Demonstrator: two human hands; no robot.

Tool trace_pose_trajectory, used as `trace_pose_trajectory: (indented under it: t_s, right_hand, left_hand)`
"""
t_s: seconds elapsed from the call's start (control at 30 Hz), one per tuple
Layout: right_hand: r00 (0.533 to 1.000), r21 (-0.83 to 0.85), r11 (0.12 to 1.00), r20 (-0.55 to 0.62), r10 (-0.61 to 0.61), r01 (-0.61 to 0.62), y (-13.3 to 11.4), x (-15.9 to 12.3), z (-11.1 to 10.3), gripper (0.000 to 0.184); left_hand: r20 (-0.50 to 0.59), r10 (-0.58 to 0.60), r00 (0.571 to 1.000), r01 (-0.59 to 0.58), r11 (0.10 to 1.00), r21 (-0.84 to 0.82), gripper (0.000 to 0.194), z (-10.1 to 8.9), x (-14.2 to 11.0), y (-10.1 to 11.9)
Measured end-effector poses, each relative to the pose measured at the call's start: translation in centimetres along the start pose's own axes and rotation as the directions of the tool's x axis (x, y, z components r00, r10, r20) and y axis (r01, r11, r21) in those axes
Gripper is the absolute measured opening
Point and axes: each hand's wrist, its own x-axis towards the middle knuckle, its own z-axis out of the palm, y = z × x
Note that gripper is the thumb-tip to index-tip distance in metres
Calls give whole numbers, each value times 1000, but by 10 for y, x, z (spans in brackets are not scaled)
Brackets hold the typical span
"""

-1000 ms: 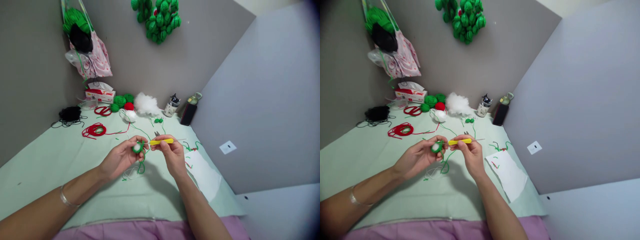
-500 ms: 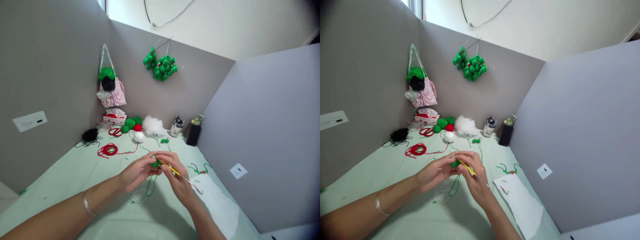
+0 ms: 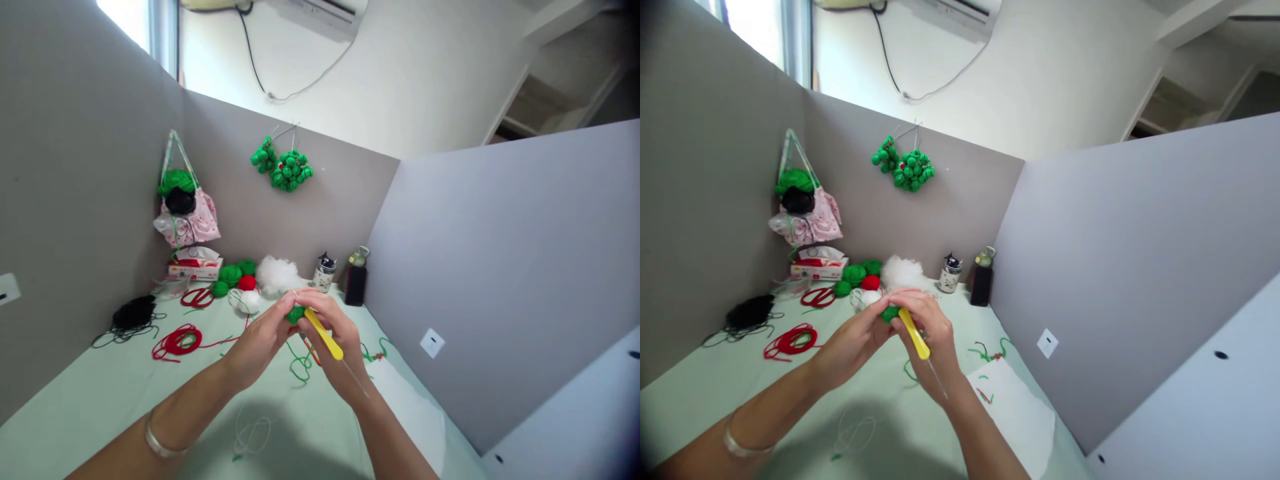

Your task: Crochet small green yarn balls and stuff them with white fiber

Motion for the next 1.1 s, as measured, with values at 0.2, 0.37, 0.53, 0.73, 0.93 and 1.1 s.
trace_pose_trajectory:
  t_s: [0.2, 0.37, 0.53, 0.73, 0.93, 1.1]
  right_hand:
    - [983, 97, 981, -59, 171, -165, 21, -23, 2, 16]
    - [909, 250, 920, -214, 356, -302, 39, -36, -14, 16]
    - [827, 472, 807, -245, 506, -354, 59, -40, -25, 24]
    - [837, 396, 831, -223, 499, -390, 59, -46, -24, 20]
    - [865, 382, 834, -147, 479, -397, 55, -48, -19, 21]
    - [849, 522, 734, -34, 528, -435, 50, -53, -5, 24]
  left_hand:
    - [-45, -107, 993, 112, 986, 122, 45, -12, -1, -19]
    - [21, -140, 990, 114, 875, 471, 55, -22, 6, -24]
    - [-6, -178, 984, 134, 720, 681, 31, -25, 10, -15]
    - [33, 134, 990, -115, 665, 738, 25, -11, 2, -10]
    - [-144, 45, 989, -20, 985, 171, 27, -6, -1, -5]
    - [-147, -91, 985, 45, 955, -294, 26, 4, -3, -1]
